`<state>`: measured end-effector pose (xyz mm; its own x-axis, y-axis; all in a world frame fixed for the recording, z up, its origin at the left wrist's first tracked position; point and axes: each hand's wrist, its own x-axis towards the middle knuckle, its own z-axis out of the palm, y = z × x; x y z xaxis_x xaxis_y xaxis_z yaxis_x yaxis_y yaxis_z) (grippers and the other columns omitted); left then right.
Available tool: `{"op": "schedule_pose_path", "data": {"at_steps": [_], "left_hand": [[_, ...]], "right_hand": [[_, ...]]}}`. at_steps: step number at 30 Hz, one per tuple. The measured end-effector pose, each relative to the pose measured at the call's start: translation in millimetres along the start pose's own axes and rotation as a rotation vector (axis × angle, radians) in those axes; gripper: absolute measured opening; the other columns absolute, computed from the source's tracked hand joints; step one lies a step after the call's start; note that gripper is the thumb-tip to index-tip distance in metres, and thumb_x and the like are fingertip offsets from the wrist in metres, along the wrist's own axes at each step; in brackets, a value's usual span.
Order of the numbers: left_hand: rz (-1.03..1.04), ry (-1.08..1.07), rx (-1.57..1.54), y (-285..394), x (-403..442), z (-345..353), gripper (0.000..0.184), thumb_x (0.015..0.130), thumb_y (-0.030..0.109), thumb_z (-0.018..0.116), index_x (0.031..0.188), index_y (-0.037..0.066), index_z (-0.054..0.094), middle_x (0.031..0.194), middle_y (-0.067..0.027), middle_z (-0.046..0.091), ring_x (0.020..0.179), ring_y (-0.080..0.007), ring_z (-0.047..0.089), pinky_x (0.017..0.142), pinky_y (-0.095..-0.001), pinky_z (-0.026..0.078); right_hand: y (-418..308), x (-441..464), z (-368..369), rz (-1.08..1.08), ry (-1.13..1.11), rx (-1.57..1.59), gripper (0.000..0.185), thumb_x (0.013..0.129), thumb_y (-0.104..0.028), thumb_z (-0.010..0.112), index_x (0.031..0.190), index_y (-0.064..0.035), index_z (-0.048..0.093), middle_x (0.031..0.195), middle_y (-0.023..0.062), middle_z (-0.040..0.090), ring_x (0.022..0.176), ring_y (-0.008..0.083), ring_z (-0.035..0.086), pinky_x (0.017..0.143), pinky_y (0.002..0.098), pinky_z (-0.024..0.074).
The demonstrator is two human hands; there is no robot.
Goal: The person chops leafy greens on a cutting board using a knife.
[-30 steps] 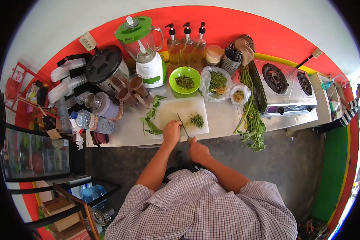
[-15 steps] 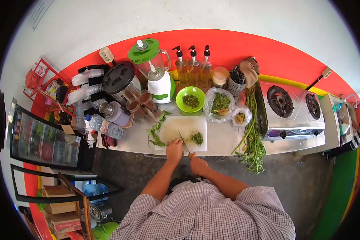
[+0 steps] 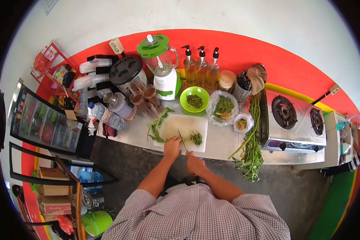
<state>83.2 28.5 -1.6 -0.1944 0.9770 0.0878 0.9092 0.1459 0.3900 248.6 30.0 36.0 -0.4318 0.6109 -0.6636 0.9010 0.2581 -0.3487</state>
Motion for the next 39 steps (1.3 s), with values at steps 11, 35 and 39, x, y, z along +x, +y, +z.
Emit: {"op": "schedule_pose_path", "data": {"at_steps": [11, 35, 39], "left_hand": [[-0.032, -0.012, -0.257, -12.3, 10.9, -12.2, 0.008, 0.089, 0.009, 0.061, 0.092, 0.008, 0.068, 0.092, -0.0122, 0.063, 0.094, -0.0354, 0.064, 0.078, -0.0475, 0.052], [0.140, 0.131, -0.380, -34.9, -3.1, 7.6, 0.011, 0.086, 0.004, 0.064, 0.097, 0.003, 0.067, 0.093, -0.0127, 0.060, 0.093, -0.0347, 0.059, 0.082, -0.0440, 0.050], [0.152, 0.208, -0.505, -40.0, -2.4, 13.9, 0.009, 0.087, 0.002, 0.064, 0.096, 0.002, 0.066, 0.093, -0.0139, 0.060, 0.093, -0.0357, 0.058, 0.082, -0.0447, 0.048]], "right_hand": [[-25.6, 0.5, -7.1, 0.035, 0.058, 0.029, 0.039, 0.094, -0.015, 0.052, 0.126, 0.0037, 0.039, 0.117, 0.0299, 0.067, 0.107, 0.0410, 0.069, 0.091, 0.0496, 0.0534], [-44.0, 8.4, 1.7, 0.166, 0.038, 0.095, 0.053, 0.091, -0.015, 0.054, 0.134, 0.0069, 0.032, 0.117, 0.0312, 0.067, 0.111, 0.0438, 0.066, 0.094, 0.0507, 0.0518], [-43.7, 8.2, -9.5, 0.130, 0.002, 0.037, 0.053, 0.092, -0.015, 0.052, 0.136, 0.0070, 0.031, 0.118, 0.0313, 0.066, 0.112, 0.0435, 0.066, 0.095, 0.0519, 0.0506]]}}
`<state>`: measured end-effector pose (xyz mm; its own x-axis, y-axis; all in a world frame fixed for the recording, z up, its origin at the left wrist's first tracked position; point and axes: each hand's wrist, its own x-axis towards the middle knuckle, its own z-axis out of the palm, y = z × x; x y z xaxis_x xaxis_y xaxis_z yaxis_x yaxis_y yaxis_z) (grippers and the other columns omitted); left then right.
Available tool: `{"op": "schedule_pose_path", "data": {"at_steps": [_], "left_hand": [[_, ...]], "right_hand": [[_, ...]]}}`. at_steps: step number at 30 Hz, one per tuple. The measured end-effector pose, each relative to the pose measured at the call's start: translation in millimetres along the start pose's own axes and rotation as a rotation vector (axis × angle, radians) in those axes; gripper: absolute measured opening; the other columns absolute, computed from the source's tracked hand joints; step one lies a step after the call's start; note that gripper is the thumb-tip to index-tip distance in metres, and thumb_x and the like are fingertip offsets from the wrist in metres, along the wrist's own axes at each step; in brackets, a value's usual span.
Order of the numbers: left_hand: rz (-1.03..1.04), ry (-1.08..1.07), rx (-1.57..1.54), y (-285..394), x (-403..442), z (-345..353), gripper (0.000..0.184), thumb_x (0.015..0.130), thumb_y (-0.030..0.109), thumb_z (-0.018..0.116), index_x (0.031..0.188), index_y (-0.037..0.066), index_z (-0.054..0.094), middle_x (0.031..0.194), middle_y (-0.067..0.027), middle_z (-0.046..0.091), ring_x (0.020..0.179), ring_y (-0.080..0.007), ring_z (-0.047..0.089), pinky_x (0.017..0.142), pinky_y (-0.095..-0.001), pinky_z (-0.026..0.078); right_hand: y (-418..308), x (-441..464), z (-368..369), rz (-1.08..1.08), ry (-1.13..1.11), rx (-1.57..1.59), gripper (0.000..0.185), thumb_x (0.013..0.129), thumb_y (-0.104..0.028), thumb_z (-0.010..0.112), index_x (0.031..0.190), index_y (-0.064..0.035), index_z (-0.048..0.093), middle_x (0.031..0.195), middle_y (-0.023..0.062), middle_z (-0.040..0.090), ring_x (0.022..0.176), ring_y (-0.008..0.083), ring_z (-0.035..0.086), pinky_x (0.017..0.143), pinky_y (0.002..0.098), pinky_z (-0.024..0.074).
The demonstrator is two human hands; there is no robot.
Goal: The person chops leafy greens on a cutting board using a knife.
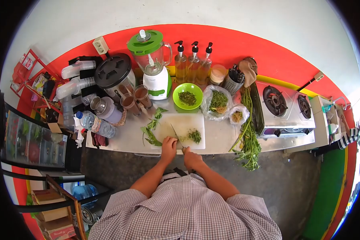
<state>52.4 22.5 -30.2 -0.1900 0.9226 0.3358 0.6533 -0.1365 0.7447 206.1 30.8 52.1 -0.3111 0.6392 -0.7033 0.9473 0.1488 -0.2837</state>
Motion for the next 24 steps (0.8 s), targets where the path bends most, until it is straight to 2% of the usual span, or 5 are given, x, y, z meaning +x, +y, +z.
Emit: {"op": "schedule_pose_path", "data": {"at_steps": [12, 17, 24], "left_hand": [[0.001, 0.022, -0.052, -2.0, 9.7, 2.1, 0.007, 0.087, 0.000, 0.063, 0.094, 0.000, 0.064, 0.092, -0.0152, 0.059, 0.090, -0.0373, 0.057, 0.081, -0.0450, 0.047], [-0.113, -0.060, -0.020, 5.2, 14.5, -3.7, 0.005, 0.087, 0.001, 0.063, 0.092, 0.001, 0.064, 0.091, -0.0152, 0.061, 0.092, -0.0377, 0.058, 0.082, -0.0465, 0.048], [-0.110, -0.145, 0.103, 10.3, 21.5, -8.4, 0.004, 0.086, 0.004, 0.063, 0.088, 0.002, 0.066, 0.088, -0.0154, 0.062, 0.088, -0.0375, 0.061, 0.080, -0.0468, 0.050]], "right_hand": [[5.6, 3.6, 5.2, 0.005, 0.072, 0.018, 0.056, 0.091, -0.018, 0.055, 0.137, 0.0063, 0.033, 0.112, 0.0305, 0.068, 0.108, 0.0441, 0.067, 0.093, 0.0519, 0.0522], [0.1, -16.7, 4.6, 0.010, 0.101, -0.038, 0.056, 0.090, -0.018, 0.056, 0.136, 0.0059, 0.034, 0.109, 0.0293, 0.069, 0.103, 0.0419, 0.070, 0.090, 0.0505, 0.0544], [4.3, -5.6, 10.0, -0.007, 0.159, -0.063, 0.055, 0.091, -0.017, 0.054, 0.137, 0.0060, 0.035, 0.108, 0.0265, 0.071, 0.098, 0.0409, 0.072, 0.086, 0.0501, 0.0561]]}}
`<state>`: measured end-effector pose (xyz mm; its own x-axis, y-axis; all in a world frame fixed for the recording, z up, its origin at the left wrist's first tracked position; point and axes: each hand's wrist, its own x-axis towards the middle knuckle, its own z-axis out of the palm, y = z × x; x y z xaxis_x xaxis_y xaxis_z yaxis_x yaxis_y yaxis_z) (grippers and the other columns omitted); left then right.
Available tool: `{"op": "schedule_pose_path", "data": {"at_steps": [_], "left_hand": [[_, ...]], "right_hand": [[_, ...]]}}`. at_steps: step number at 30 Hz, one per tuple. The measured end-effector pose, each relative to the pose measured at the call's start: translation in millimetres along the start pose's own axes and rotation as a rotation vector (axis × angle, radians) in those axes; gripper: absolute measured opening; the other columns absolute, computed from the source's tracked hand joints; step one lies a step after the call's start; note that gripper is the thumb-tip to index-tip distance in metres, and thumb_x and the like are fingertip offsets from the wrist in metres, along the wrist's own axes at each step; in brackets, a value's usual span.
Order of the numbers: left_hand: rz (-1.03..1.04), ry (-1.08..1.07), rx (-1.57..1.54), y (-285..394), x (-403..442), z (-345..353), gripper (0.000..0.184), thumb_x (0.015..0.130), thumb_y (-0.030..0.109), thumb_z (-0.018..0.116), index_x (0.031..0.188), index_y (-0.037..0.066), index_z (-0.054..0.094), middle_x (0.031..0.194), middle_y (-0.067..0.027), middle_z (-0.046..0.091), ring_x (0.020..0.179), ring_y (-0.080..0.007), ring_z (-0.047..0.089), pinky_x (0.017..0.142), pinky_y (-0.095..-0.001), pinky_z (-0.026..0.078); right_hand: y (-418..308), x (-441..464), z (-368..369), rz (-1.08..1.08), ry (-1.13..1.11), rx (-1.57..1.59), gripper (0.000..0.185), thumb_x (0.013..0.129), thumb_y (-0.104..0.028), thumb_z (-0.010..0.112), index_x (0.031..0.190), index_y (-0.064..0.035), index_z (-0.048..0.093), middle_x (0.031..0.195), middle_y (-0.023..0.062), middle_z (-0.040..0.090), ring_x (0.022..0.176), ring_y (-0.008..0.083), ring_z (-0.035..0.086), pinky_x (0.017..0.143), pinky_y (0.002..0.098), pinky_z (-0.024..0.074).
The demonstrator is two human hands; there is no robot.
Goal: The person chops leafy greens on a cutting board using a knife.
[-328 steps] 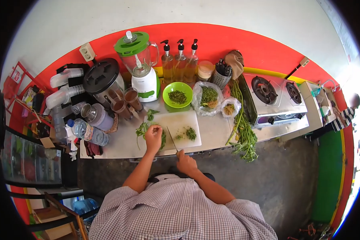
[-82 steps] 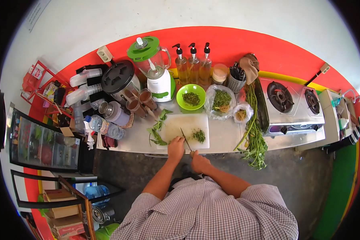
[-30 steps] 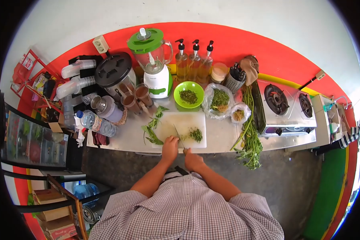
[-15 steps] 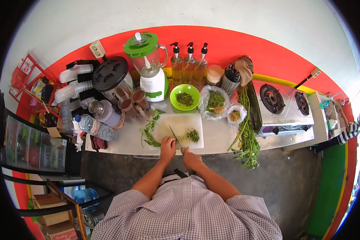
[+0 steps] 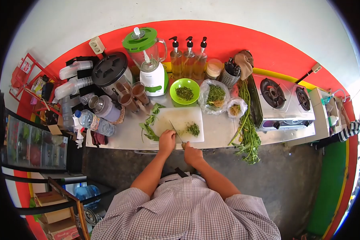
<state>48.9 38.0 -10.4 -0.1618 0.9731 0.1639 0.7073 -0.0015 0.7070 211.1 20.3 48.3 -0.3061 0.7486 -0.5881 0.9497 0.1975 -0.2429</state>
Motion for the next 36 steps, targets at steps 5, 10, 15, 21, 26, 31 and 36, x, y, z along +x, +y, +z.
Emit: {"op": "schedule_pose_path", "data": {"at_steps": [5, 10, 15, 21, 26, 31, 36], "left_hand": [[0.036, 0.052, 0.059, 1.5, -3.3, 0.9, 0.007, 0.086, 0.005, 0.063, 0.090, 0.002, 0.068, 0.088, -0.0154, 0.063, 0.088, -0.0371, 0.063, 0.078, -0.0467, 0.052], [-0.023, -0.001, 0.048, 1.2, 0.7, -2.3, 0.006, 0.086, 0.005, 0.063, 0.089, 0.002, 0.068, 0.087, -0.0158, 0.063, 0.086, -0.0383, 0.063, 0.077, -0.0476, 0.052], [-0.015, 0.024, 0.033, 1.0, 1.6, -1.5, 0.006, 0.085, 0.003, 0.063, 0.088, 0.002, 0.067, 0.086, -0.0167, 0.062, 0.085, -0.0390, 0.063, 0.076, -0.0482, 0.052], [-0.029, 0.081, 0.024, 3.0, -8.4, 4.8, 0.008, 0.085, 0.003, 0.062, 0.091, 0.001, 0.067, 0.089, -0.0167, 0.062, 0.086, -0.0387, 0.063, 0.077, -0.0477, 0.052], [0.011, 0.126, 0.031, -0.2, -11.8, 7.0, 0.009, 0.085, 0.004, 0.062, 0.091, 0.001, 0.068, 0.091, -0.0151, 0.062, 0.092, -0.0367, 0.062, 0.079, -0.0470, 0.052], [-0.010, 0.022, 0.091, 1.3, 0.1, 4.7, 0.007, 0.082, 0.003, 0.063, 0.086, 0.002, 0.069, 0.090, -0.0166, 0.063, 0.089, -0.0382, 0.063, 0.080, -0.0470, 0.052], [-0.061, -0.017, 0.072, -10.9, 21.8, 3.1, 0.006, 0.079, 0.003, 0.065, 0.081, 0.003, 0.070, 0.088, -0.0185, 0.067, 0.085, -0.0379, 0.066, 0.077, -0.0452, 0.054]], "right_hand": [[-7.6, -5.2, 2.5, 0.031, -0.037, -0.002, 0.055, 0.091, -0.017, 0.055, 0.137, 0.0054, 0.035, 0.112, 0.0272, 0.070, 0.102, 0.0412, 0.070, 0.088, 0.0498, 0.0554], [-7.7, 3.9, 1.8, 0.029, -0.082, 0.030, 0.055, 0.091, -0.018, 0.056, 0.137, 0.0037, 0.035, 0.117, 0.0268, 0.068, 0.109, 0.0395, 0.069, 0.093, 0.0483, 0.0539], [-10.7, -2.1, 3.7, 0.018, -0.067, 0.013, 0.062, 0.091, -0.016, 0.054, 0.142, 0.0079, 0.028, 0.118, 0.0290, 0.067, 0.108, 0.0407, 0.068, 0.093, 0.0499, 0.0531], [-16.3, -1.4, 6.4, 0.053, -0.064, 0.079, 0.063, 0.091, -0.017, 0.053, 0.142, 0.0100, 0.027, 0.116, 0.0304, 0.067, 0.107, 0.0420, 0.068, 0.094, 0.0522, 0.0521], [-18.0, -10.3, 3.6, 0.031, -0.050, 0.061, 0.066, 0.091, -0.017, 0.053, 0.143, 0.0122, 0.024, 0.116, 0.0319, 0.067, 0.110, 0.0425, 0.067, 0.096, 0.0527, 0.0507], [-3.0, 27.4, 15.9, 0.030, -0.138, 0.107, 0.076, 0.089, -0.014, 0.058, 0.147, 0.0122, 0.016, 0.119, 0.0322, 0.066, 0.112, 0.0409, 0.067, 0.094, 0.0461, 0.0529], [-9.6, 20.7, -28.3, 0.029, -0.397, 0.068, 0.094, 0.084, -0.005, 0.057, 0.149, 0.0187, -0.007, 0.117, 0.0364, 0.064, 0.109, 0.0425, 0.067, 0.090, 0.0448, 0.0538]]}}
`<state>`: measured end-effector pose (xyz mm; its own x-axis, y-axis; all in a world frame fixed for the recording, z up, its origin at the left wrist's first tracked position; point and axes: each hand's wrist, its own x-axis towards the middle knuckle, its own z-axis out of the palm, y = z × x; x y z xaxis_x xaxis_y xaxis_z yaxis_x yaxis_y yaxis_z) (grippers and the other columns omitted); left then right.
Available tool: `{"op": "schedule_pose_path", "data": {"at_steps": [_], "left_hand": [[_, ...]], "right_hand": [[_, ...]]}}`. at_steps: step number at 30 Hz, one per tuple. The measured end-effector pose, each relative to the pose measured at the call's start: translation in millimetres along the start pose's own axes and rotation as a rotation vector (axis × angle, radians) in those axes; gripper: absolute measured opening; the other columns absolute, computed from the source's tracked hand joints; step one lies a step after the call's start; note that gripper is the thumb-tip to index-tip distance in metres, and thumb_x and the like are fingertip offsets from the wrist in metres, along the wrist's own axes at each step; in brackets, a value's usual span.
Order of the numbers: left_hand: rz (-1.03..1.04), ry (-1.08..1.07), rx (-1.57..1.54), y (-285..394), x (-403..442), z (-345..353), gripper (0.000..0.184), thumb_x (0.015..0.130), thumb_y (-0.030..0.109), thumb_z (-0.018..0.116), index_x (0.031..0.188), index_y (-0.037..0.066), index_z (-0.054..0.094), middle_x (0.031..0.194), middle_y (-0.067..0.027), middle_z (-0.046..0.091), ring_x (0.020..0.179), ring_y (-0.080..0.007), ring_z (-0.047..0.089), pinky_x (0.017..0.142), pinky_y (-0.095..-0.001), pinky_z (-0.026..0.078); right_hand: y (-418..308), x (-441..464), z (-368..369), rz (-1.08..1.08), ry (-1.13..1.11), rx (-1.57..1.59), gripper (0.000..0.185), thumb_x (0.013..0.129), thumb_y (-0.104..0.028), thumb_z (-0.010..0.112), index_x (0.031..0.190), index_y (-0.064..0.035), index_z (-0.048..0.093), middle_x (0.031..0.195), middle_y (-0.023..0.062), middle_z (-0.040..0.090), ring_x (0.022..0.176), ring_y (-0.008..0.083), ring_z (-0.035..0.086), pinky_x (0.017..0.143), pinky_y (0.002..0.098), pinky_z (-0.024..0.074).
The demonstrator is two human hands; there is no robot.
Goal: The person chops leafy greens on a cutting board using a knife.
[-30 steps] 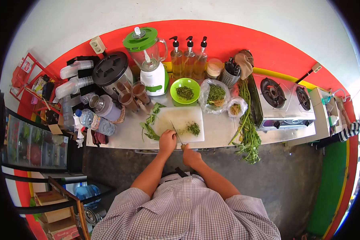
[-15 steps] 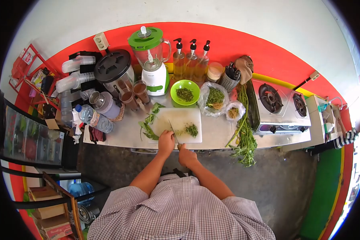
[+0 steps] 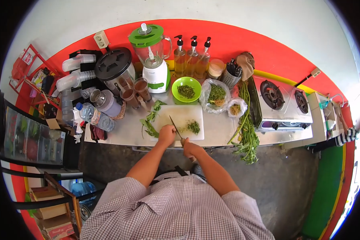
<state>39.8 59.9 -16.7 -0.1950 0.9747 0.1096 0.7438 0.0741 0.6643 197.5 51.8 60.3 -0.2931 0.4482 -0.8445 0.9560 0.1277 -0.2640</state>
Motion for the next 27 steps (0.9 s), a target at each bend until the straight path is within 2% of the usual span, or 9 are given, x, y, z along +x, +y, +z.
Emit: {"op": "schedule_pose_path", "data": {"at_steps": [2, 3, 7, 11, 14, 16, 19, 26, 27], "left_hand": [[-0.045, -0.160, -0.167, -7.9, 1.9, -7.4, 0.007, 0.077, 0.002, 0.066, 0.081, 0.003, 0.072, 0.081, -0.0176, 0.070, 0.078, -0.0352, 0.069, 0.073, -0.0425, 0.055], [-0.020, -0.147, -0.190, -10.2, 0.8, -8.4, 0.009, 0.076, 0.002, 0.067, 0.083, 0.003, 0.073, 0.077, -0.0169, 0.071, 0.074, -0.0326, 0.070, 0.071, -0.0394, 0.055], [-0.052, -0.145, -0.163, -8.2, -1.2, -7.3, 0.007, 0.076, 0.001, 0.067, 0.082, 0.003, 0.072, 0.081, -0.0163, 0.070, 0.078, -0.0340, 0.068, 0.072, -0.0418, 0.054], [-0.015, 0.054, -0.084, 3.6, -19.7, 2.4, 0.006, 0.081, 0.001, 0.063, 0.080, 0.005, 0.067, 0.084, -0.0169, 0.064, 0.081, -0.0397, 0.064, 0.071, -0.0481, 0.052], [-0.073, 0.144, -0.118, 12.9, -26.9, 7.4, 0.007, 0.083, 0.000, 0.062, 0.083, 0.005, 0.067, 0.087, -0.0172, 0.062, 0.084, -0.0403, 0.063, 0.072, -0.0487, 0.051], [-0.099, 0.164, -0.117, 11.7, -30.6, 6.5, 0.007, 0.083, 0.000, 0.062, 0.084, 0.005, 0.067, 0.088, -0.0176, 0.062, 0.085, -0.0404, 0.063, 0.072, -0.0486, 0.051], [-0.075, 0.155, -0.123, 12.7, -30.6, 4.9, 0.007, 0.083, 0.001, 0.063, 0.087, 0.004, 0.067, 0.090, -0.0178, 0.062, 0.085, -0.0408, 0.063, 0.073, -0.0479, 0.051], [-0.073, 0.202, -0.150, 13.1, -37.0, 5.9, 0.006, 0.085, 0.001, 0.063, 0.088, 0.002, 0.068, 0.090, -0.0175, 0.062, 0.084, -0.0406, 0.063, 0.074, -0.0470, 0.051], [-0.057, 0.178, -0.137, 11.4, -32.5, 5.6, 0.007, 0.085, 0.001, 0.063, 0.089, 0.002, 0.069, 0.091, -0.0175, 0.063, 0.085, -0.0402, 0.063, 0.075, -0.0465, 0.052]], "right_hand": [[-2.5, 0.5, 0.1, 0.004, -0.012, -0.035, 0.098, 0.083, -0.004, 0.057, 0.149, 0.0191, -0.011, 0.118, 0.0374, 0.063, 0.110, 0.0425, 0.066, 0.089, 0.0447, 0.0533], [-5.8, -1.9, 0.8, 0.025, 0.003, -0.037, 0.099, 0.082, -0.004, 0.059, 0.150, 0.0175, -0.009, 0.120, 0.0357, 0.064, 0.111, 0.0414, 0.066, 0.090, 0.0449, 0.0532], [-10.3, 3.6, 25.6, 0.087, 0.156, -0.058, 0.102, 0.080, -0.005, 0.065, 0.154, 0.0107, -0.004, 0.125, 0.0295, 0.065, 0.115, 0.0374, 0.066, 0.093, 0.0450, 0.0527], [-12.3, 12.3, 42.4, 0.133, 0.217, -0.020, 0.106, 0.080, -0.006, 0.069, 0.156, 0.0055, -0.003, 0.128, 0.0258, 0.065, 0.116, 0.0352, 0.066, 0.097, 0.0450, 0.0513], [-15.3, -0.4, 29.5, 0.123, 0.161, -0.038, 0.099, 0.080, -0.007, 0.070, 0.154, 0.0051, 0.006, 0.127, 0.0249, 0.066, 0.117, 0.0354, 0.066, 0.098, 0.0454, 0.0503], [-17.0, -11.4, 36.8, 0.142, 0.223, -0.042, 0.089, 0.080, -0.007, 0.070, 0.150, 0.0038, 0.016, 0.126, 0.0243, 0.066, 0.117, 0.0354, 0.066, 0.098, 0.0455, 0.0506], [-6.0, 7.3, 53.5, 0.127, 0.264, -0.014, 0.082, 0.080, -0.007, 0.069, 0.146, 0.0036, 0.022, 0.125, 0.0244, 0.066, 0.118, 0.0353, 0.066, 0.097, 0.0456, 0.0511], [-8.8, 5.0, 46.5, 0.108, 0.213, 0.013, 0.087, 0.080, -0.008, 0.069, 0.148, 0.0054, 0.017, 0.127, 0.0244, 0.065, 0.120, 0.0360, 0.065, 0.098, 0.0464, 0.0504], [-10.1, 0.7, 45.0, 0.094, 0.209, 0.001, 0.086, 0.084, -0.011, 0.064, 0.150, 0.0067, 0.013, 0.127, 0.0260, 0.065, 0.119, 0.0367, 0.065, 0.099, 0.0473, 0.0496]]}}
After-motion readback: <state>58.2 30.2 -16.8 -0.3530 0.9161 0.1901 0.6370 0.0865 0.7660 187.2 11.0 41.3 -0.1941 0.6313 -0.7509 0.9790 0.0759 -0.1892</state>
